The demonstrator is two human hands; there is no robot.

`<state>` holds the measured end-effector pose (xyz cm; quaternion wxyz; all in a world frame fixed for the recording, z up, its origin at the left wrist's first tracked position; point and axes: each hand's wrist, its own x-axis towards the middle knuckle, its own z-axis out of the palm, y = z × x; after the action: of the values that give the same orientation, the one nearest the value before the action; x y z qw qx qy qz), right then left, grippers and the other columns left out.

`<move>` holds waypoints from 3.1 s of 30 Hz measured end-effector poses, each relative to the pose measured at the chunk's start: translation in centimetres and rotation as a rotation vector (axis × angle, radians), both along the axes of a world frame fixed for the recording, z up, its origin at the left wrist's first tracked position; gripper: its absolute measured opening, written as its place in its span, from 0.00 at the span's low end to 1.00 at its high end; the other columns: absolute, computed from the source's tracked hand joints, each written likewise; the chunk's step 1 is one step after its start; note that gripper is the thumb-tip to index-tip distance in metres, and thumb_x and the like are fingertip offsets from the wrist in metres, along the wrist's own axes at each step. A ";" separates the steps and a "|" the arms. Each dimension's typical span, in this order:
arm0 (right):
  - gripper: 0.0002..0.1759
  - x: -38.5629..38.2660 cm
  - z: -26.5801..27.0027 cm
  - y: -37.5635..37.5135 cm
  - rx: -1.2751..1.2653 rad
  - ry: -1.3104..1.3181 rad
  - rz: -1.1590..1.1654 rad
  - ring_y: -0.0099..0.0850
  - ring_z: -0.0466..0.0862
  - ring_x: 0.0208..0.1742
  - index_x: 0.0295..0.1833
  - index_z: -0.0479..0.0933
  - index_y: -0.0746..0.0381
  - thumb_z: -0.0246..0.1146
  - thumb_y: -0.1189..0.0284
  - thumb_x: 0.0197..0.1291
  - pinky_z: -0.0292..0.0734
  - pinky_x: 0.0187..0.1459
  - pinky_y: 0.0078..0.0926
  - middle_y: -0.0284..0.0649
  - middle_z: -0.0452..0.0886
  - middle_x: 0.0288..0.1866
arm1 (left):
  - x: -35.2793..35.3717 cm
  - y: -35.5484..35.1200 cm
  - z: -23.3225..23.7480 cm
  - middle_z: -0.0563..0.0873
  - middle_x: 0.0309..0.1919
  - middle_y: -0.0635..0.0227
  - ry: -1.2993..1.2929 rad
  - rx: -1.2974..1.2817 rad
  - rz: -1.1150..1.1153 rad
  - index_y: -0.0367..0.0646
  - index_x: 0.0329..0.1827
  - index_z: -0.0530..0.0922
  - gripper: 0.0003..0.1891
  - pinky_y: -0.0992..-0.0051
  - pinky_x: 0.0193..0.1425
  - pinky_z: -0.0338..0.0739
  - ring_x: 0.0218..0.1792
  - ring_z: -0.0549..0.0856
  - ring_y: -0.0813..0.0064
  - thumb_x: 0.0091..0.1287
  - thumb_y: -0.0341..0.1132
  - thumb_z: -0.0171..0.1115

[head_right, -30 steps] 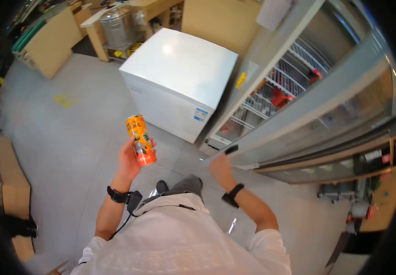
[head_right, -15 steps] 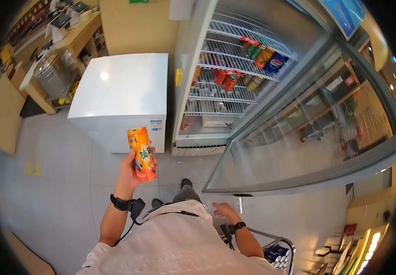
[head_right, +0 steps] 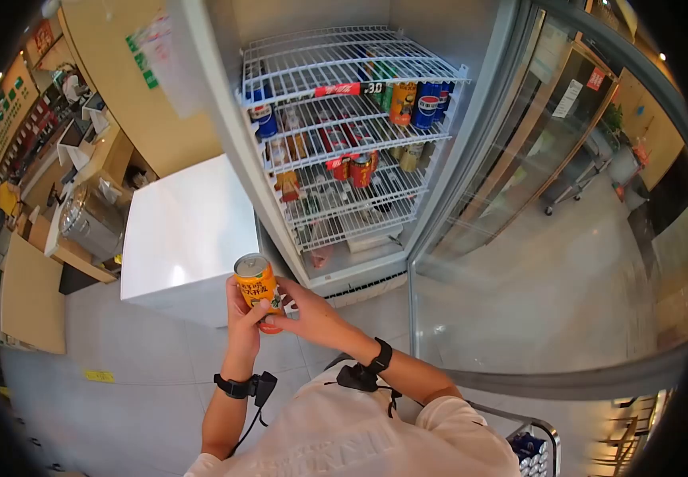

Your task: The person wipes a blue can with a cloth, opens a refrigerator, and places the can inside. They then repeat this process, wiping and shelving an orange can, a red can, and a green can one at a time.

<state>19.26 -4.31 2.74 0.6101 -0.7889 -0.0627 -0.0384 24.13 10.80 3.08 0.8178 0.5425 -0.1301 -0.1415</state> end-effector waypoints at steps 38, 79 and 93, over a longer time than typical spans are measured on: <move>0.22 34.8 3.0 -14.8 -0.377 -0.249 -0.222 0.37 0.85 0.28 0.47 0.79 0.66 0.73 0.63 0.51 0.77 0.30 0.33 0.45 0.85 0.29 | 2.9 -3.4 -3.9 0.84 0.49 0.63 0.159 0.225 0.457 0.38 0.56 0.76 0.15 0.72 0.59 0.73 0.51 0.83 0.70 0.71 0.36 0.57; 0.15 -16.3 -32.3 -10.8 -0.613 0.479 -0.164 0.54 0.79 0.49 0.45 0.77 0.63 0.58 0.63 0.60 0.74 0.47 0.50 0.55 0.80 0.43 | -9.7 5.9 -8.7 0.84 0.47 0.64 0.300 0.274 0.133 0.40 0.56 0.77 0.15 0.73 0.56 0.74 0.49 0.82 0.73 0.72 0.38 0.57; 0.36 -43.1 -30.9 -23.2 -0.483 0.416 -1.338 0.51 0.75 0.64 0.64 0.70 0.67 0.64 0.81 0.42 0.69 0.65 0.40 0.55 0.79 0.58 | -16.8 11.7 -9.6 0.85 0.45 0.63 0.274 0.206 -0.013 0.39 0.55 0.78 0.15 0.75 0.55 0.75 0.48 0.83 0.74 0.72 0.40 0.56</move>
<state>-23.82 -27.49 -28.12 0.2651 -0.7616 0.5417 -0.2370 7.36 22.46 -6.49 0.7669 0.5983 -0.0056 -0.2321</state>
